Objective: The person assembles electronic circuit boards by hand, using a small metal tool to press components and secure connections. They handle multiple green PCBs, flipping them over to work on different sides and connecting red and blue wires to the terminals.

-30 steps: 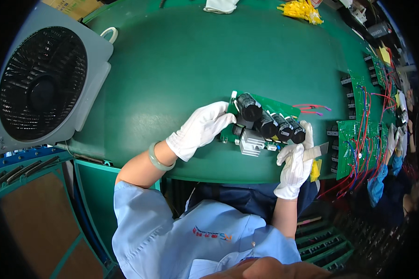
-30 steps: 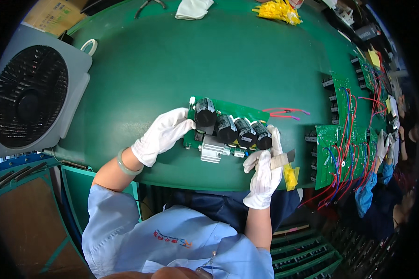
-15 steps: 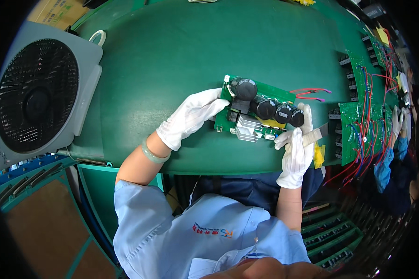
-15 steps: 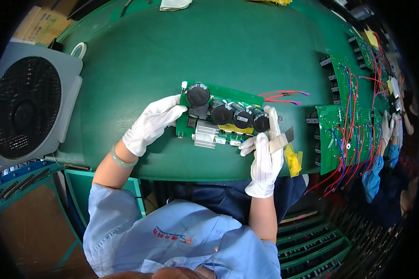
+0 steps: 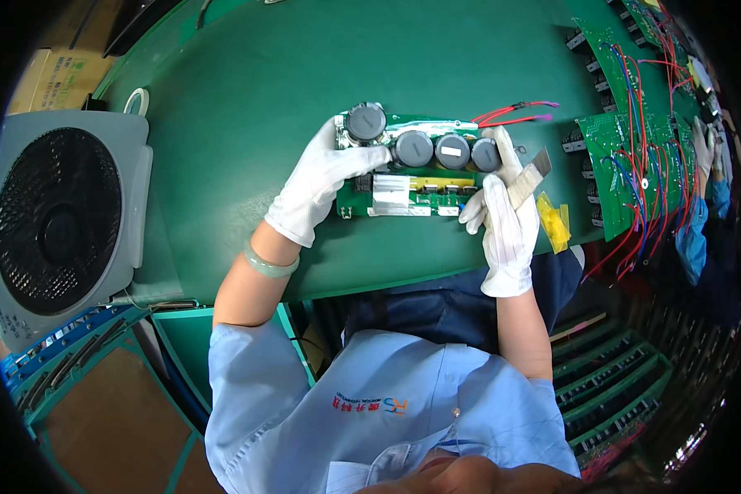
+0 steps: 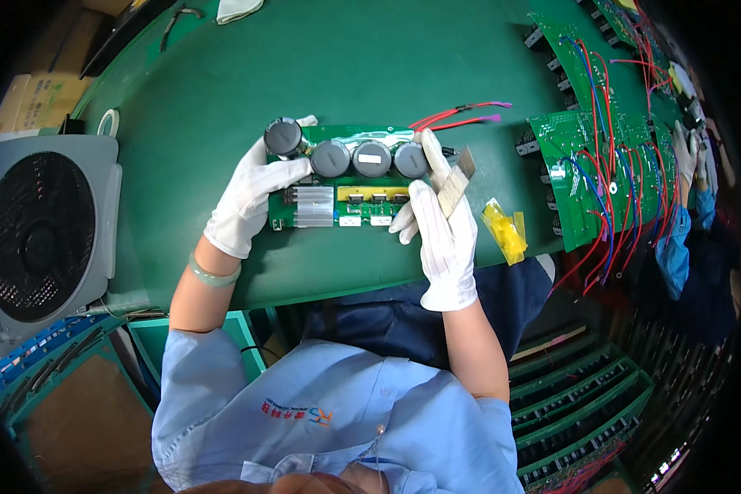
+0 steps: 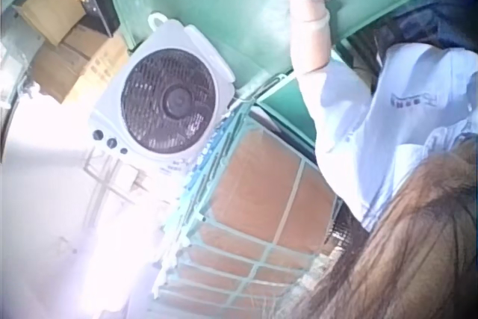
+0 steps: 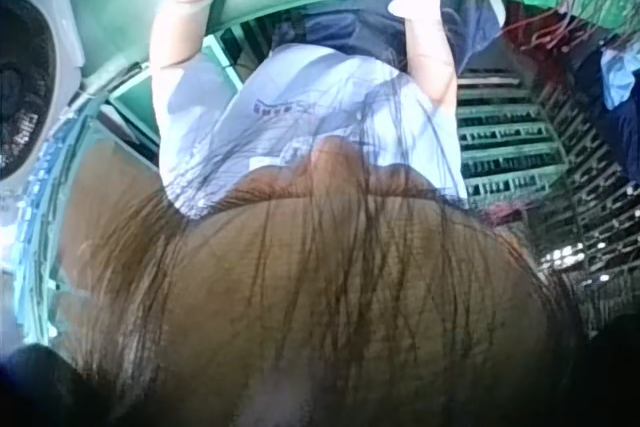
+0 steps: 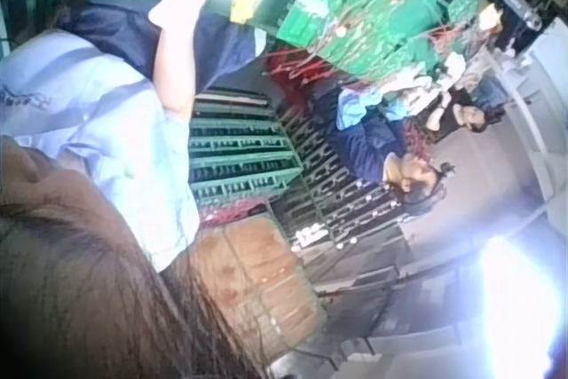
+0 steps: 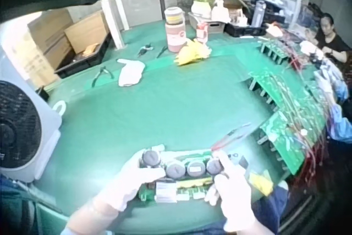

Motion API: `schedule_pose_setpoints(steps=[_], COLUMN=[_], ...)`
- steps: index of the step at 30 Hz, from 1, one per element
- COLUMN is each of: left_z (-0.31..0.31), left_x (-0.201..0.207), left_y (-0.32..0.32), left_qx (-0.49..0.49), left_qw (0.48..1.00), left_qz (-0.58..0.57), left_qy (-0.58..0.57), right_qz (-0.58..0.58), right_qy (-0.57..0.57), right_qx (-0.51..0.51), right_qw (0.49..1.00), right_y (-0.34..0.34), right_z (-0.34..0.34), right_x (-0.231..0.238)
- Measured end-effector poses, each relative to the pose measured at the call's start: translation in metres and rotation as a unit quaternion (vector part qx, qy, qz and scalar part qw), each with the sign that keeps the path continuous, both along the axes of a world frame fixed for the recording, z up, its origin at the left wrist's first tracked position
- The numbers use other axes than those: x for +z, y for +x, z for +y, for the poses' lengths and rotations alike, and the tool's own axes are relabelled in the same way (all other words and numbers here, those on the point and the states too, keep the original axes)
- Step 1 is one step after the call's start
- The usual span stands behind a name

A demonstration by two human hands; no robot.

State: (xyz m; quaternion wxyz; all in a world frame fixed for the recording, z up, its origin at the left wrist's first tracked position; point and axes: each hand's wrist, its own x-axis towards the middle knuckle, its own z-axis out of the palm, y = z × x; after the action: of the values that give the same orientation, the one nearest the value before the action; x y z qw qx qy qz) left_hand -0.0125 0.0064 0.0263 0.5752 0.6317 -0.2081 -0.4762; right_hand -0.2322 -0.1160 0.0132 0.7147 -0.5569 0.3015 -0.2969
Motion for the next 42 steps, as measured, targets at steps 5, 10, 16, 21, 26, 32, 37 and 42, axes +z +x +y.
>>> schedule_pose_setpoints(steps=[5,10,16,21,26,32,37,42], left_z=[0.0,-0.001,0.001,0.002,0.009,0.009,0.009,0.01], left_x=[-0.005,-0.003,-0.007,-0.005,-0.006,-0.009,-0.009,-0.008], left_y=[-0.006,-0.005,-0.002,-0.003,-0.008,-0.004,-0.006,-0.008], left_qx=[0.058,0.044,0.035,0.03,0.025,0.016,0.023,0.011], left_qw=[0.998,0.996,0.997,0.997,0.994,0.991,0.992,0.993], left_qz=[-0.031,-0.066,-0.067,-0.059,-0.103,-0.125,-0.115,-0.097], left_qy=[-0.023,-0.029,-0.026,-0.035,-0.01,-0.038,-0.045,-0.064], right_qz=[-0.016,-0.001,-0.023,0.053,0.207,0.223,0.232,0.228], right_qy=[-0.003,-0.01,-0.01,-0.252,-0.546,-0.595,-0.611,-0.625], right_qx=[-0.008,-0.01,-0.082,-0.022,0.115,0.071,0.072,0.109], right_qw=[1.0,1.0,0.996,0.966,0.804,0.769,0.753,0.739], right_y=[0.0,-0.001,0.002,-0.035,-0.034,-0.023,-0.025,-0.029], right_z=[0.002,0.001,0.006,0.015,0.036,0.046,0.049,0.045], right_x=[0.0,-0.005,-0.003,-0.014,0.011,0.008,0.003,-0.001])
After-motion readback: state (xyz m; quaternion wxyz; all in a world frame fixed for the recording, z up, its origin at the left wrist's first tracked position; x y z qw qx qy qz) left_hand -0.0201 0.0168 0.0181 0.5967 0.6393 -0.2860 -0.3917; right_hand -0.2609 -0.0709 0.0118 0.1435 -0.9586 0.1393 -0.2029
